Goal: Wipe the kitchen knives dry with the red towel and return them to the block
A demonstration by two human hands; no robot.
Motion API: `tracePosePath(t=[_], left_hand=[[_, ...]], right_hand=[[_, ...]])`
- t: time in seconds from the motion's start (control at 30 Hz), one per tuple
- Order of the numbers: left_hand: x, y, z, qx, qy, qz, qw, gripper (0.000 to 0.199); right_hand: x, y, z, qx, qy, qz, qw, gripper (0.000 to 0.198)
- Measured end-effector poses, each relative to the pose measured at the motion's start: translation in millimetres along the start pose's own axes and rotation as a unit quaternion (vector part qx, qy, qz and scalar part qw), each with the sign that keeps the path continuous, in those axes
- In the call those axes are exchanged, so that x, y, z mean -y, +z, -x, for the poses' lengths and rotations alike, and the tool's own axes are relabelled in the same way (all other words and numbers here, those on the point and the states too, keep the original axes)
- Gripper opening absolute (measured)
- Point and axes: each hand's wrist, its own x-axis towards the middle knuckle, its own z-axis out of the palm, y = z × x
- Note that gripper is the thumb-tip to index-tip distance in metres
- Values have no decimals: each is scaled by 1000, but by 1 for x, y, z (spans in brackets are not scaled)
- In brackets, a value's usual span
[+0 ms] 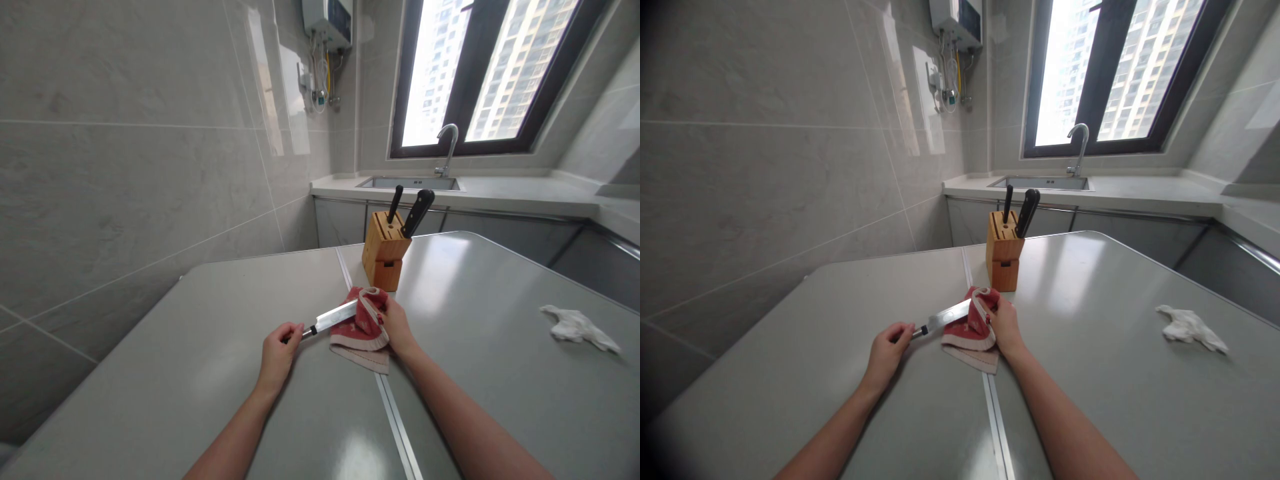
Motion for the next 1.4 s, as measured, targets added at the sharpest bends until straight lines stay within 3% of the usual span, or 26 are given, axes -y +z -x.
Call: tracePosePath(t=[0.5,0.67,0.87,1.07,1.4], left_hand=[[7,1,-1,-22,-5,9,1000,39],[3,0,-2,-1,-8,5,1000,43],[-1,-1,-1,42,-1,12,999,30],[-1,1,-1,21,-11,15,1000,31],[-5,1,0,5,-19,20,1000,30]], right_hand=[[-3,1,1,11,-29,-32,999,32],[-8,2,2,-4,-32,-45,998,32],[-15,6,0,12,3,-115,993,35],[-12,13,4,58,102,-295,948,33],[-13,13,3,33,142,-375,915,33]])
